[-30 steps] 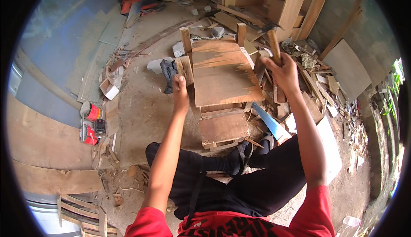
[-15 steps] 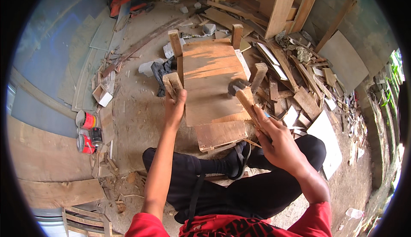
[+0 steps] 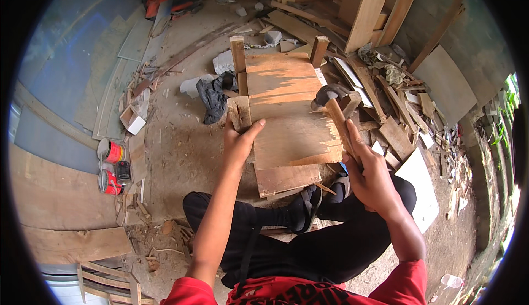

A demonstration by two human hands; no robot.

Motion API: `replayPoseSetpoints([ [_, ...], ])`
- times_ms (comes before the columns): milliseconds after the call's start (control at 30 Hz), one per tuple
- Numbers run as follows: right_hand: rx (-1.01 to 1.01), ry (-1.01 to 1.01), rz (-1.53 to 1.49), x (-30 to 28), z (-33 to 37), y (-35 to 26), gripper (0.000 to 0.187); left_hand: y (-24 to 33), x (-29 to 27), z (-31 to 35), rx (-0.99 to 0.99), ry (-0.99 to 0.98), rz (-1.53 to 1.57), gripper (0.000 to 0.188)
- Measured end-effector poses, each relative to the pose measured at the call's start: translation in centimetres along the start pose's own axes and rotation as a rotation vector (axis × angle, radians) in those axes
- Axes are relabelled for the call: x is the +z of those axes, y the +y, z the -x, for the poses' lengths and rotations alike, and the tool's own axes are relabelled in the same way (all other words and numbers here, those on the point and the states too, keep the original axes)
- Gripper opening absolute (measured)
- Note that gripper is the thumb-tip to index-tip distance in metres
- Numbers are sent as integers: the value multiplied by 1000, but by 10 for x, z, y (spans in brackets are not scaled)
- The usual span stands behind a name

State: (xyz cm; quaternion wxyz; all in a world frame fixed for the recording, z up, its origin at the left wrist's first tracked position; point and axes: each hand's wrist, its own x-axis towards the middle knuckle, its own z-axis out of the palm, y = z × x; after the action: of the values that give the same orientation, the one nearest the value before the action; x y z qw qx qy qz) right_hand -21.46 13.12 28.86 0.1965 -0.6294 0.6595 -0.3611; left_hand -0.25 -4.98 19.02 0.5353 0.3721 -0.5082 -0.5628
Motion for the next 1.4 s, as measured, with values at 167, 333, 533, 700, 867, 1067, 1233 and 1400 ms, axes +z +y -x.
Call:
replayPoseSetpoints([
  [167, -52, -46, 30, 15, -1, 22, 63, -2, 2, 3, -53, 15, 6, 53],
  [333, 178, -165, -3, 1, -13, -8, 61, -5, -15, 0, -103, -24, -49, 70],
  [533, -1, 67, -45, 7, 6, 1, 59, -7, -17, -4, -121, -33, -28, 65],
  [700, -163, 127, 56, 24, 13, 19, 52, -16, -29, -5, -95, 24, 7, 58],
  [867, -93, 346, -202, 68, 63, 19, 31, -14, -25, -2, -112, 89, 90, 56],
  [1067, 183, 355, -344, 200, 127, 48, 33, -15, -20, -3, -53, 70, 90, 59],
  [1233, -350, 479, -554, 214, 93, 51, 42, -12, -27, 0, 8, 26, -101, 66],
  [1400, 20, 324, -447, 225, 94, 74, 27, 9, -44, -18, 455, -51, -264, 71],
])
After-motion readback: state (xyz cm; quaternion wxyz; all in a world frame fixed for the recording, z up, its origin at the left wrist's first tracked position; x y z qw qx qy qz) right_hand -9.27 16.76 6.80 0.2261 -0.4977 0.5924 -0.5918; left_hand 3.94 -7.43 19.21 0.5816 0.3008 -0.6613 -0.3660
